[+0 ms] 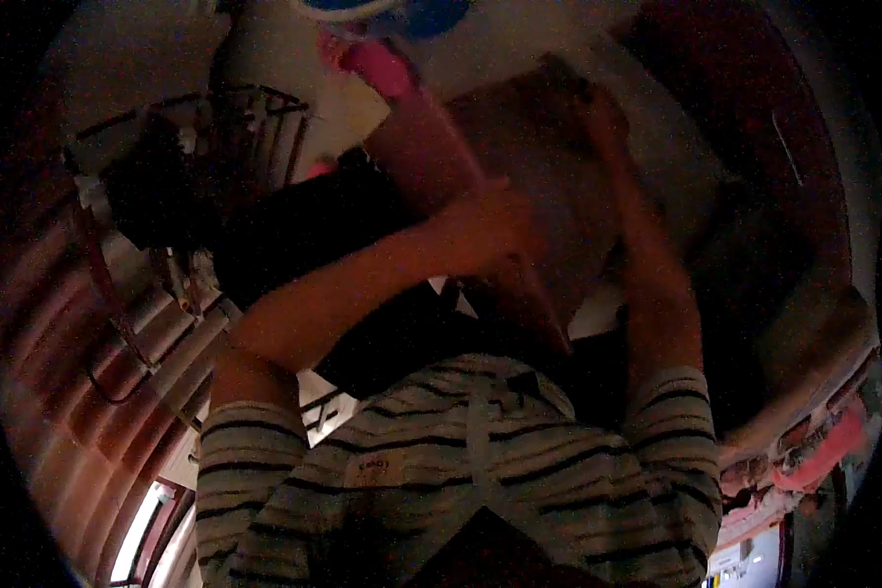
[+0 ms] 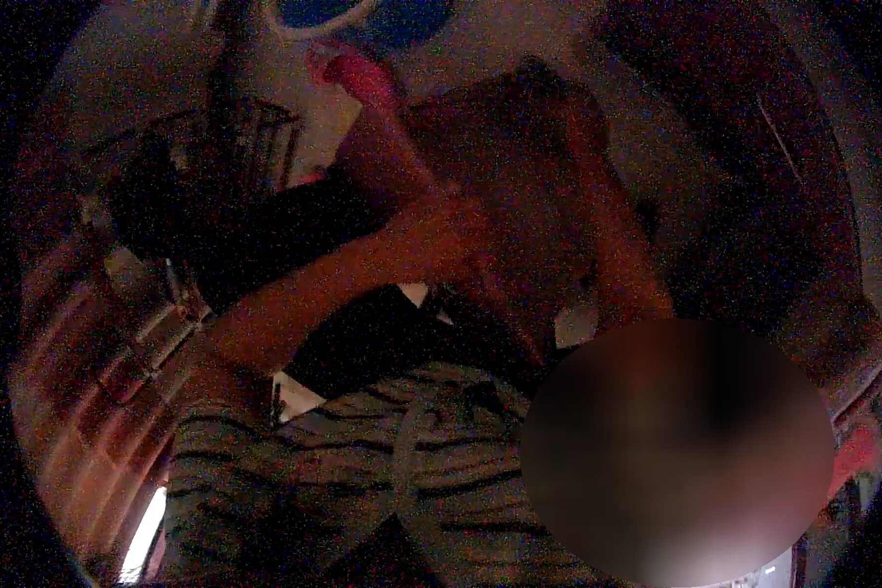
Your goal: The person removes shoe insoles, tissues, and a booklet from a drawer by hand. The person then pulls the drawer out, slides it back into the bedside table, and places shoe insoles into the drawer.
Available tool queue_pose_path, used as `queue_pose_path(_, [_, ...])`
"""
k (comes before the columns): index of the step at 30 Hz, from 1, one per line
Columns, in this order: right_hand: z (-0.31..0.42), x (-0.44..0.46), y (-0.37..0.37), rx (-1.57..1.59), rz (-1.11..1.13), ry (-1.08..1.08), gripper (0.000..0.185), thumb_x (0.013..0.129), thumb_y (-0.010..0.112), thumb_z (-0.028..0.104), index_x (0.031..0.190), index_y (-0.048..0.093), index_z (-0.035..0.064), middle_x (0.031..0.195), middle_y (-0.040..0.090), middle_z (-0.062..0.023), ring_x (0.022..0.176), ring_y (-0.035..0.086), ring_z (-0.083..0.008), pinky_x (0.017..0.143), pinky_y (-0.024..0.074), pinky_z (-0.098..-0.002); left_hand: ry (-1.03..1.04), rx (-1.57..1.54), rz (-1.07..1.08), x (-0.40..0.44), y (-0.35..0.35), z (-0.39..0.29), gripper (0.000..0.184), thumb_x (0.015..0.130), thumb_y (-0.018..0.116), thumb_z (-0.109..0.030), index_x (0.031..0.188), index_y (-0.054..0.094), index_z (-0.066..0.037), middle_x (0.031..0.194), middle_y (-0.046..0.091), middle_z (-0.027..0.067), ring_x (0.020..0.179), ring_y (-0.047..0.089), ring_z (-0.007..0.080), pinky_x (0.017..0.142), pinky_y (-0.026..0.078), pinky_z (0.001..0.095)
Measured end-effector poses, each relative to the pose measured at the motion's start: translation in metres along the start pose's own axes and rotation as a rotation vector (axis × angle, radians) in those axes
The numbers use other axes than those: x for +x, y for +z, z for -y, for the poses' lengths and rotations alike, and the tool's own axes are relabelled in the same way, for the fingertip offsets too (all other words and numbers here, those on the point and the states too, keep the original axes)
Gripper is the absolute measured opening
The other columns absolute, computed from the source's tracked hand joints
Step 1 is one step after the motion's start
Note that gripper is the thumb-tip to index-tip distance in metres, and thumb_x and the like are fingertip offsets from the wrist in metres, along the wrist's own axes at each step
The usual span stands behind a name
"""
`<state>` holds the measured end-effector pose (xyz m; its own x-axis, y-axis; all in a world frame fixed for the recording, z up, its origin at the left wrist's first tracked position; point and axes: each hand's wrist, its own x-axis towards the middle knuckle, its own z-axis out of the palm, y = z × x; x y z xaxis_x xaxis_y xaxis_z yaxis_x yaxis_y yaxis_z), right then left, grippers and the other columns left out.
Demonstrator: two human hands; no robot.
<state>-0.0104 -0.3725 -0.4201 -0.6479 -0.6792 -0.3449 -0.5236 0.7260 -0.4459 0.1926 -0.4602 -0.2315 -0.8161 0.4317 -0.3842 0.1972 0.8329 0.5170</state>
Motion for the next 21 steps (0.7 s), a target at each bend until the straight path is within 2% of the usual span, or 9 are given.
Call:
queue_pose_path(2, [-0.009, -0.023, -0.01, -0.035, 0.093, -0.013, 0.033, 0.081, 0.045, 0.026, 0.106, 0.049, 0.004, 0.104, 0.05, -0.0174, 0.096, 0.049, -0.0335, 0.081, 0.0403, -0.04, -0.006, -0.077, 0.042, 0.0, -0.01, 0.01, 0.037, 0.066, 0.061, -0.039, 0.097, 0.057, -0.019, 0.097, 0.055, 0.0039, 0.102, 0.046, 0.0238, 0.092, 0.028, 0.0456])
queue_pose_path(5, [-0.017, -0.057, -0.021, -0.086, 0.248, -0.007, 0.036, 0.081, 0.045, 0.028, 0.109, 0.048, 0.0049, 0.108, 0.049, -0.0167, 0.098, 0.048, -0.0334, 0.082, 0.0395, -0.0399, -0.002, 0.015, 0.081, -0.014, -0.013, 0.016, 0.037, 0.065, 0.062, -0.039, 0.095, 0.057, -0.018, 0.093, 0.056, 0.0037, 0.098, 0.048, 0.0233, 0.086, 0.032, 0.0441])
queue_pose_path(7, [-0.024, -0.069, -0.027, -0.103, 0.327, 0.0, 0.038, 0.082, 0.045, 0.029, 0.111, 0.047, 0.0055, 0.111, 0.047, -0.0162, 0.1, 0.048, -0.0333, 0.083, 0.0389, -0.0399, 0.1, -0.028, -0.12, -0.015, -0.006, 0.02, 0.034, 0.064, 0.063, -0.038, 0.091, 0.058, -0.018, 0.092, 0.056, 0.0041, 0.098, 0.048, 0.0226, 0.081, 0.034, 0.0424])
queue_pose_path(11, [-0.018, -0.053, -0.042, -0.094, 0.383, 0.043, 0.041, 0.082, 0.046, 0.032, 0.115, 0.046, 0.0067, 0.117, 0.045, -0.0153, 0.103, 0.046, -0.0331, 0.085, 0.0379, -0.0398, 0.075, -0.021, -0.199, -0.02, -0.001, 0.019, 0.036, 0.062, 0.065, -0.037, 0.091, 0.059, -0.018, 0.092, 0.056, 0.004, 0.098, 0.048, 0.0229, 0.082, 0.034, 0.0427])
queue_pose_path(16, [-0.014, -0.006, -0.04, 0.0, 0.407, 0.138, 0.045, 0.082, 0.046, 0.034, 0.118, 0.045, 0.0073, 0.121, 0.043, -0.0147, 0.106, 0.045, -0.0327, 0.087, 0.0372, -0.0397, 0.026, 0.014, -0.033, -0.013, -0.011, 0.016, 0.038, 0.06, 0.066, -0.033, 0.092, 0.059, -0.015, 0.095, 0.056, 0.0037, 0.099, 0.048, 0.024, 0.089, 0.031, 0.0439])
queue_pose_path(21, [-0.036, -0.072, -0.014, -0.069, 0.387, 0.018, 0.044, 0.081, 0.046, 0.034, 0.114, 0.047, 0.0042, 0.114, 0.047, -0.0162, 0.1, 0.049, -0.0314, 0.083, 0.0392, -0.0395, 0.019, -0.002, -0.013, -0.015, -0.013, 0.018, 0.036, 0.06, 0.067, -0.029, 0.092, 0.06, -0.015, 0.095, 0.056, 0.0054, 0.099, 0.048, 0.0257, 0.092, 0.03, 0.0442])
